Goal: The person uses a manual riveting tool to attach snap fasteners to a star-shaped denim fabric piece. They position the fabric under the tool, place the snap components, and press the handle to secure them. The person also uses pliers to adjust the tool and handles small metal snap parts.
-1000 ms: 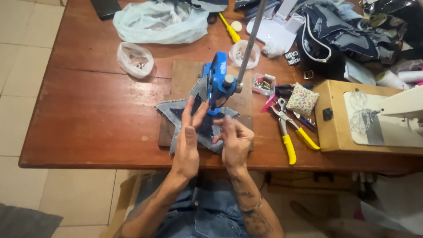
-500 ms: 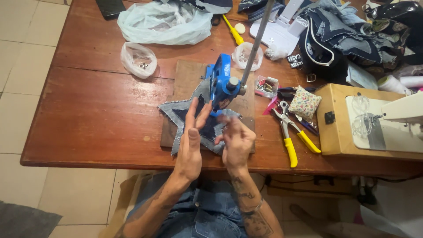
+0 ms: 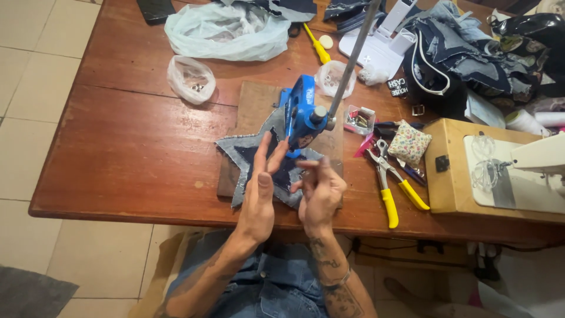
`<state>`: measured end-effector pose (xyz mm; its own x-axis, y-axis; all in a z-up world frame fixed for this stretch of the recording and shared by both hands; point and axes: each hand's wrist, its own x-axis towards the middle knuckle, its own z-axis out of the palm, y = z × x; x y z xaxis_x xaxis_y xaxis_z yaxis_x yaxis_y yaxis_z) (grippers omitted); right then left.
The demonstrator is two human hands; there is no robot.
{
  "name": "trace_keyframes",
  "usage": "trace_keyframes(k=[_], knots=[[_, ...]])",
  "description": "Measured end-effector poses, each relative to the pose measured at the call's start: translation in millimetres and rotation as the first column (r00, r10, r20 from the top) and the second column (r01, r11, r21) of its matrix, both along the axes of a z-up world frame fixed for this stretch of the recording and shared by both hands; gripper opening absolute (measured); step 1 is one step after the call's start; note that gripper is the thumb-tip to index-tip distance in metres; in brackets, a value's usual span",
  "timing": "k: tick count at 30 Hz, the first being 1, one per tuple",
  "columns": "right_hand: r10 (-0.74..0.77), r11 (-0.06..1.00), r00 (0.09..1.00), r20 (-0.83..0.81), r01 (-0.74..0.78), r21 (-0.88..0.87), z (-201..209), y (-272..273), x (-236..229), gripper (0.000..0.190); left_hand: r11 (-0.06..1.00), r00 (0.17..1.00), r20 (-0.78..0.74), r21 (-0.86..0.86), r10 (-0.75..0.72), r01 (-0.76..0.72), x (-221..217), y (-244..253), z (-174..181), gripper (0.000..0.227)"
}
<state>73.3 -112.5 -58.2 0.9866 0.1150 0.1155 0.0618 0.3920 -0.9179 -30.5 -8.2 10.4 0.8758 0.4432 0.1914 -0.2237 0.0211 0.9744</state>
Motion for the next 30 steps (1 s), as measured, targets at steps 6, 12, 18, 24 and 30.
trace_keyframes(k=[6, 12, 18, 24, 30], knots=[[0.044, 0.993, 0.999, 0.033, -0.040, -0.108, -23, 1, 6, 0.039, 1.000, 1.000, 0.012, -0.023, -0.018, 0.018, 3, 0, 3, 0.122], [0.034, 0.950, 0.992, 0.125, 0.007, -0.312, 36, 16, 0, 0.039, 0.999, 0.999, 0.006, -0.025, -0.032, 0.032, 8, -1, 5, 0.118], [-0.140, 0.898, 0.975, 0.170, 0.197, -0.393, -19, 14, 19, 0.038, 0.999, 0.999, 0.026, 0.021, -0.028, 0.027, 23, 4, 1, 0.116], [-0.006, 0.885, 0.978, 0.207, 0.102, -0.454, -29, 7, 27, 0.045, 0.997, 0.997, -0.012, 0.017, 0.080, -0.080, 21, 15, -1, 0.113], [-0.165, 0.864, 0.961, 0.220, 0.248, -0.438, -20, 20, 28, 0.034, 0.997, 0.997, 0.010, 0.007, 0.079, -0.079, 8, 11, 0, 0.105]])
